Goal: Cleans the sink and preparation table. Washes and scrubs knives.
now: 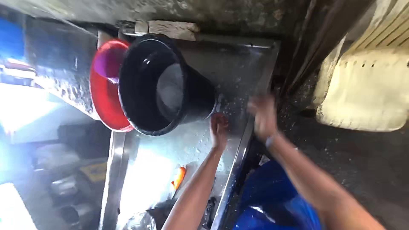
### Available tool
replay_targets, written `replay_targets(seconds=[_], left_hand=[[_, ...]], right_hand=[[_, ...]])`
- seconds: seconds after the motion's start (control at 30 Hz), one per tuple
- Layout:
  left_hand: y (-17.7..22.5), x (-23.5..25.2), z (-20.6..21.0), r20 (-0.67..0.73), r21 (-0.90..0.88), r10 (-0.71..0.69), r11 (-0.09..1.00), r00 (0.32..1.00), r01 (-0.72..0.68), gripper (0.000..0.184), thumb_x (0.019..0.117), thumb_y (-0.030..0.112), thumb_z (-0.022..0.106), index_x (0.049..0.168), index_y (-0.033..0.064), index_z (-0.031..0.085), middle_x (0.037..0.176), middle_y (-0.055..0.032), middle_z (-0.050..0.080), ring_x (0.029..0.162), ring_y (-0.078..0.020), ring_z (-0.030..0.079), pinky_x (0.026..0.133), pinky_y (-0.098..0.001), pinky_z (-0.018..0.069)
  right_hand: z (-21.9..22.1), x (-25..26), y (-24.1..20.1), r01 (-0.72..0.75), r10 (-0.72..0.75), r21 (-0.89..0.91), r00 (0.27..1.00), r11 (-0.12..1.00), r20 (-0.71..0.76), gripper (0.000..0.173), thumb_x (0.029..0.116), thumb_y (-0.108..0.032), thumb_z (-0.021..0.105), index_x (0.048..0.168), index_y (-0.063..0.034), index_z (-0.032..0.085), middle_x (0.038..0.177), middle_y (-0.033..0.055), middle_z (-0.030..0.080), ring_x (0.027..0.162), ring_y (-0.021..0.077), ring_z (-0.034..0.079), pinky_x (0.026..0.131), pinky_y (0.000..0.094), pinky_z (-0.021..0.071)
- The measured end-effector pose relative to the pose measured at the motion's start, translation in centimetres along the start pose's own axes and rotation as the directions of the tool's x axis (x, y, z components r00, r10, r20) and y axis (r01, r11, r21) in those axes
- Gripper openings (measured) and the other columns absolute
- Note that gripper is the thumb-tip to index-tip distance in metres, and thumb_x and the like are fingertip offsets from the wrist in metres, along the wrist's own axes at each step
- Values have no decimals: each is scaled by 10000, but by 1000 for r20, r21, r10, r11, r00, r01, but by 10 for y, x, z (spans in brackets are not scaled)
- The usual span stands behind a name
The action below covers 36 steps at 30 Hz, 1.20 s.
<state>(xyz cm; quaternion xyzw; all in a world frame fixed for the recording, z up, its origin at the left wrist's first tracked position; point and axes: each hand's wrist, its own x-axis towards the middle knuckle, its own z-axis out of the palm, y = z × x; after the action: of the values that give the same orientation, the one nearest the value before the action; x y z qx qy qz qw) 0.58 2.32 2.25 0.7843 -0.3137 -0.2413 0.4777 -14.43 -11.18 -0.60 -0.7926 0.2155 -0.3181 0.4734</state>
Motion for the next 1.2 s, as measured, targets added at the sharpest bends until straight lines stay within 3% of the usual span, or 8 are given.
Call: replay_targets(seconds=[0.17,0.33,0.47,0.63,0.8,0.9,1.07,1.2], left_hand=[[32,-80,-57,-106,-226,-24,974,994,0,239,1074,276,446,1217,129,569,959,64,636,843,-72,634,816,-311,563],[13,-179,-62,-206,-184,-25,983,978,-13,162,1039,87,479,1167,15,547,950,21,632,823,-77,636,772,-278,569],[13,-232,-61,-383,-123,-38,992,923,-11,179,1057,96,466,1185,-6,541,937,-2,630,790,-90,639,724,-276,580],[11,-283,-74,-470,-83,-92,995,878,60,230,1042,85,462,1220,-49,517,973,-42,630,821,-107,650,755,-295,589],[-8,-375,-84,-550,-18,-174,980,817,196,254,1021,94,501,1212,-63,554,995,-63,644,816,-87,648,731,-269,581],[-6,-415,-79,-667,-78,-211,974,715,214,228,1015,85,509,1187,-56,557,961,-36,633,783,-63,638,709,-243,577],[-11,-422,-82,-694,-74,-168,984,700,163,259,1021,119,517,1204,-61,549,965,-46,636,805,-68,638,737,-266,581],[-17,-463,-91,-631,94,-167,953,757,288,307,1043,208,524,1188,-46,615,1043,-145,688,894,-122,672,814,-293,578]], right_hand=[[35,-122,-36,494,-465,7,813,869,351,310,1019,-113,520,1248,-153,724,1348,53,696,1340,253,591,1146,483,448],[-81,114,42,189,-59,-471,959,862,277,401,999,-12,465,1352,-64,648,1437,192,593,1410,385,486,1204,542,357],[1,-3,-51,146,-3,-483,958,863,285,365,983,-96,484,1299,-25,652,1421,231,577,1400,421,467,1186,606,336],[62,-129,-117,574,-304,-78,539,815,786,276,973,-107,563,1206,-92,712,1206,110,730,1206,293,657,1132,487,450],[-30,89,-32,481,59,-571,729,666,682,272,960,-157,564,1123,-51,754,1148,210,725,1169,416,651,1026,618,486],[6,18,-102,475,151,-620,705,624,693,328,919,-315,595,983,-32,748,1079,219,715,1132,433,634,1034,654,439],[136,-188,-203,514,2,-71,133,855,991,374,1045,-307,453,1123,-52,715,1165,151,714,1158,327,651,1032,540,480],[31,-33,-99,684,-96,-241,416,688,904,301,1015,-271,537,1059,-61,748,1083,152,736,1095,341,683,1009,552,513]])
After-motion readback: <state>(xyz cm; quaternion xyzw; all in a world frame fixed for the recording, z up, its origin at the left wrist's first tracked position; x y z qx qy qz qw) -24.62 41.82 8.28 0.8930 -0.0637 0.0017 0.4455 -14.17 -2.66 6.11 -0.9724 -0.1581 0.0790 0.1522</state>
